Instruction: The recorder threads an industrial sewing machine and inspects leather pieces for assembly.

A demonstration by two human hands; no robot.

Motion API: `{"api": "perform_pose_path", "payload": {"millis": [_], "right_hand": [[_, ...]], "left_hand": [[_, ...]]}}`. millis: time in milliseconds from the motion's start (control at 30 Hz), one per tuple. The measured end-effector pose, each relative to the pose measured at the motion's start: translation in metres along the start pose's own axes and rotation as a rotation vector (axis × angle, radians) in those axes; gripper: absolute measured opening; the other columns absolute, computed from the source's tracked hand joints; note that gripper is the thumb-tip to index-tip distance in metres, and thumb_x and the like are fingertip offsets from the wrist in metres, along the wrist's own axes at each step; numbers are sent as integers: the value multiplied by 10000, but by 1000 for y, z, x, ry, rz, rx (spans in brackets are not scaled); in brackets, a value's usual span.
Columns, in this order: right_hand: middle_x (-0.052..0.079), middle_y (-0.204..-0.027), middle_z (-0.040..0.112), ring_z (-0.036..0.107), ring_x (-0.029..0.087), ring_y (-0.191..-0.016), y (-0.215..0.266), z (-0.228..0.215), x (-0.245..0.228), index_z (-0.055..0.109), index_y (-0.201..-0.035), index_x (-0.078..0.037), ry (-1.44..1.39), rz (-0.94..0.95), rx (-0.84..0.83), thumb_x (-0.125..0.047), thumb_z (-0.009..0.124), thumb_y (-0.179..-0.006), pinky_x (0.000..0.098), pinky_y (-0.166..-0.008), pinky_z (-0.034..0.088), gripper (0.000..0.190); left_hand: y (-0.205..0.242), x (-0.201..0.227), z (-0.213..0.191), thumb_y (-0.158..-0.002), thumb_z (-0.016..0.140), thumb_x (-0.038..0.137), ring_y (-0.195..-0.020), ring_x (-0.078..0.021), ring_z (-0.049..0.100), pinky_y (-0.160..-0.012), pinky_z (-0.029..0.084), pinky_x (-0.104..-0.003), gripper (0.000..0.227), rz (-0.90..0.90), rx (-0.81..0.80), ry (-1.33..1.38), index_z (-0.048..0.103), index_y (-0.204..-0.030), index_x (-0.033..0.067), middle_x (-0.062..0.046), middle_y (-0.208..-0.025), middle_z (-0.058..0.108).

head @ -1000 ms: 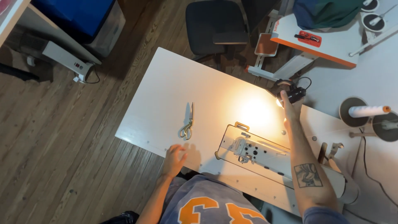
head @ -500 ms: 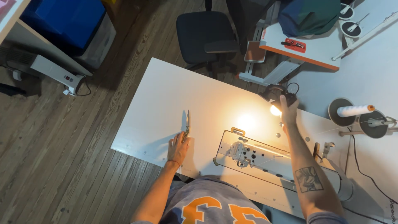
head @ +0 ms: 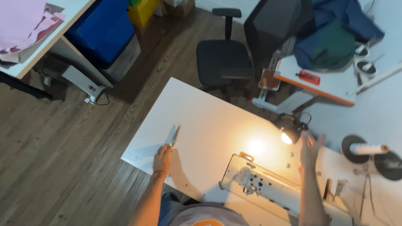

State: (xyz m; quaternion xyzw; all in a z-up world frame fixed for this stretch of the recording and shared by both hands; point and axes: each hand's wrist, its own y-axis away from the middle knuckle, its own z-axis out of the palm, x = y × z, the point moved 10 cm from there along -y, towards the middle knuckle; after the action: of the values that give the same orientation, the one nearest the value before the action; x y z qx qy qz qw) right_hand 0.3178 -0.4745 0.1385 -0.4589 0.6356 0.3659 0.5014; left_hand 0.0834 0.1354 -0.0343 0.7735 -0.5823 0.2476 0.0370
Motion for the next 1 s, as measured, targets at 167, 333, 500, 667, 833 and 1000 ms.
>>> {"api": "perform_pose_path", "payload": {"millis": [167,333,500,667,833,1000], "right_hand": [[224,-1498,491,485,288,-1356,106,15,-65,225,-1641,-72,-105,-277,65,-129,626,-1078,417,-1185,371,694],[238,-1411,528,535,240,-1296,200,124,-75,301,-1567,-54,-179,-317,-145,23,612,-991,354,-1049,477,658],[228,-1240,602,580,247,-1202,286,267,-66,302,-1501,-4,27,-141,-276,49,657,-898,366,-940,518,702],[180,-1087,665,663,230,-1016,379,413,-55,367,-1476,-4,-134,-197,-586,24,681,-864,340,-826,569,689],[135,-996,704,693,203,-945,461,535,-112,461,-1420,-20,-11,-210,-922,-1,716,-830,330,-815,602,642],[43,-981,734,722,155,-868,523,624,-184,501,-1388,-97,404,-404,-1271,-162,766,-839,303,-808,584,613]], "left_hand": [[-9,-16,-7,-922,634,148,-1236,-306,566,-954,517,-465,188,3,-1,32,691,-1100,127,-60,-1349,607],[-1,-1,-15,-907,605,140,-1296,-399,518,-962,464,-548,249,199,70,71,677,-1144,120,-177,-1423,549],[26,2,-58,-867,711,160,-1459,-414,344,-1100,298,-643,411,295,-135,143,661,-1275,162,-220,-1559,401],[98,-93,-111,-839,785,200,-1494,-430,283,-1151,257,-613,511,162,-323,322,632,-1322,137,-240,-1606,340],[155,-258,-149,-838,813,305,-1447,-399,344,-1157,287,-523,471,-310,-458,305,635,-1259,190,-205,-1547,385],[223,-391,-216,-807,818,270,-1294,-388,535,-1070,455,-462,417,-668,-136,282,643,-1169,162,-175,-1362,589]]}}
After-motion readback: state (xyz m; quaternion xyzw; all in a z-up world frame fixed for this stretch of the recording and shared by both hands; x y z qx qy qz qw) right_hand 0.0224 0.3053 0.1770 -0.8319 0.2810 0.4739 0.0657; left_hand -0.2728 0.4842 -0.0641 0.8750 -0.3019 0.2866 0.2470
